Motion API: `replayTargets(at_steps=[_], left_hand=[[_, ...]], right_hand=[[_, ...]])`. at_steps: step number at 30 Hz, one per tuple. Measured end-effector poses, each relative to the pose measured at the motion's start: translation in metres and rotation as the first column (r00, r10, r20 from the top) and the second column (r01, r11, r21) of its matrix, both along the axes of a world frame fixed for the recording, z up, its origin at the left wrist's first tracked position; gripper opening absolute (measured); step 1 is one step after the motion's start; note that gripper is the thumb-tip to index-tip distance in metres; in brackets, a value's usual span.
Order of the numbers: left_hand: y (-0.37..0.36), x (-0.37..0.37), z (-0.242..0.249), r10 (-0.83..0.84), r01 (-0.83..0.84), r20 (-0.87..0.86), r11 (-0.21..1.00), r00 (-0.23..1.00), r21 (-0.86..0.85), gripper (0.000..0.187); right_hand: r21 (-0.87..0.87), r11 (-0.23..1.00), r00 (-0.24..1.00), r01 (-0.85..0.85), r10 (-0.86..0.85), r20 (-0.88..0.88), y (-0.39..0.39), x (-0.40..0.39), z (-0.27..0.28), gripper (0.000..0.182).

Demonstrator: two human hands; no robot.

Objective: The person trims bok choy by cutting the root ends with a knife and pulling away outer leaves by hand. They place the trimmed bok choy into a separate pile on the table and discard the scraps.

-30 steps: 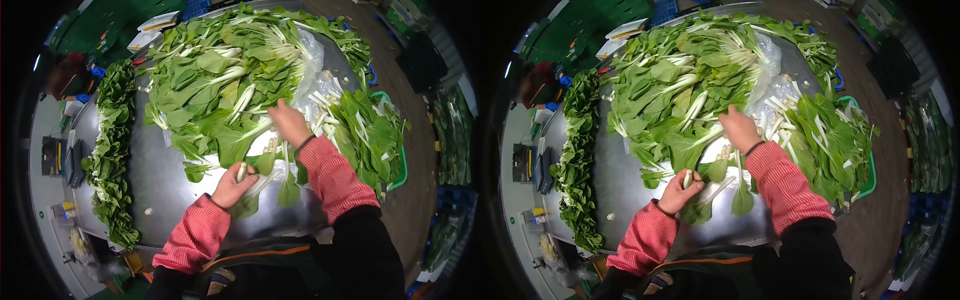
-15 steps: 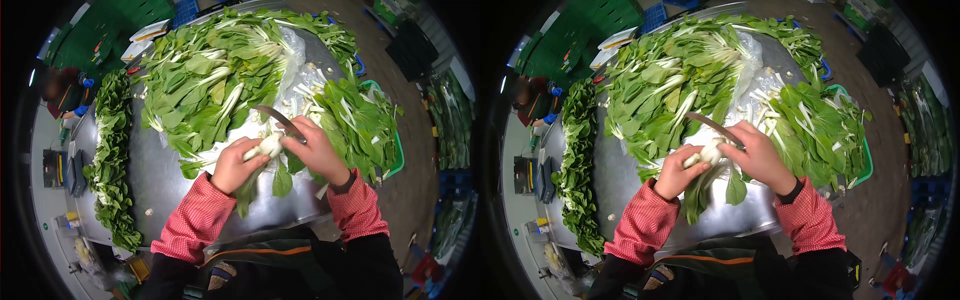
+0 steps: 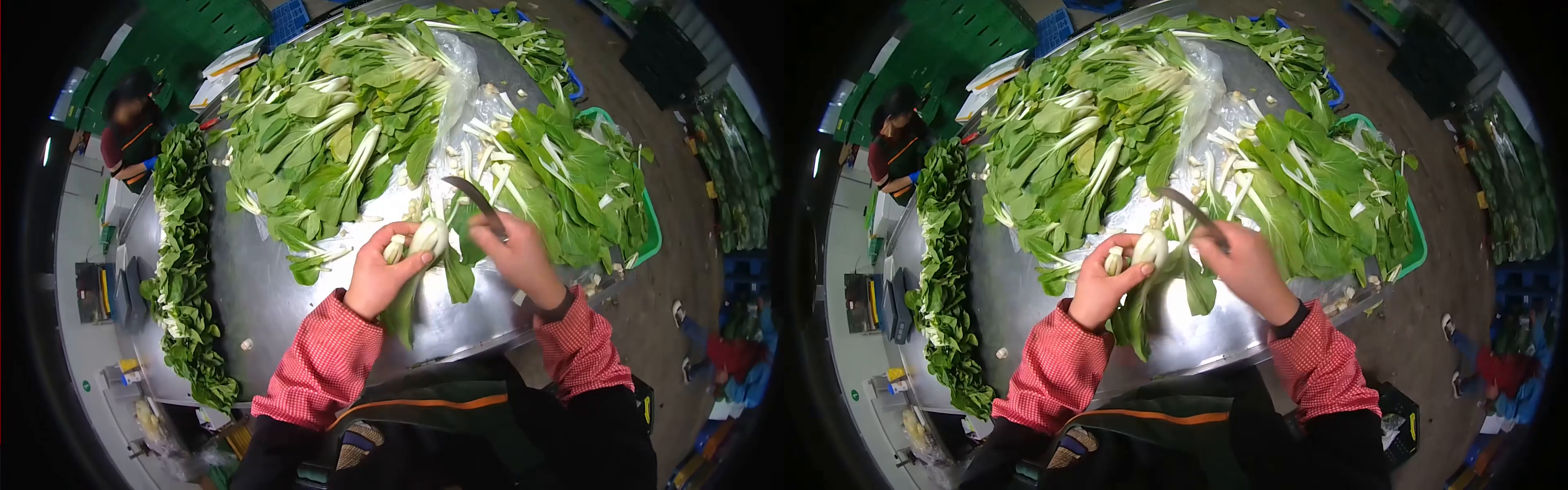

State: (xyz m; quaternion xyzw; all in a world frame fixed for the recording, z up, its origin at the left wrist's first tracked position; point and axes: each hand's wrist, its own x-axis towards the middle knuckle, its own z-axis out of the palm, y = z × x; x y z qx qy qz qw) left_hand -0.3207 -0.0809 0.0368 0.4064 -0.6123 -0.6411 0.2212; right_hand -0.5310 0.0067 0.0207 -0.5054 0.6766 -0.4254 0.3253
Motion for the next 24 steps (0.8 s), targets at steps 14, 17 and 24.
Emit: replayTargets(at_steps=[14,17,24], left_hand=[[0.008,0.009,-0.016,-0.193,0.197,0.052,0.977,0.980,-0.077,0.041],[0.012,0.007,-0.020,-0.153,0.167,0.089,0.971,0.984,-0.170,0.032],[0.005,0.030,-0.041,-0.074,0.157,0.255,0.933,0.964,-0.323,0.030]], right_hand=[[0.020,0.979,0.955,-0.201,0.192,0.227,-0.008,0.010,0.011,0.027],[0.056,0.972,0.961,-0.229,0.216,0.170,-0.008,0.011,0.016,0.026],[0.364,0.851,0.816,-0.378,0.121,0.565,0.008,-0.020,0.026,0.029]])
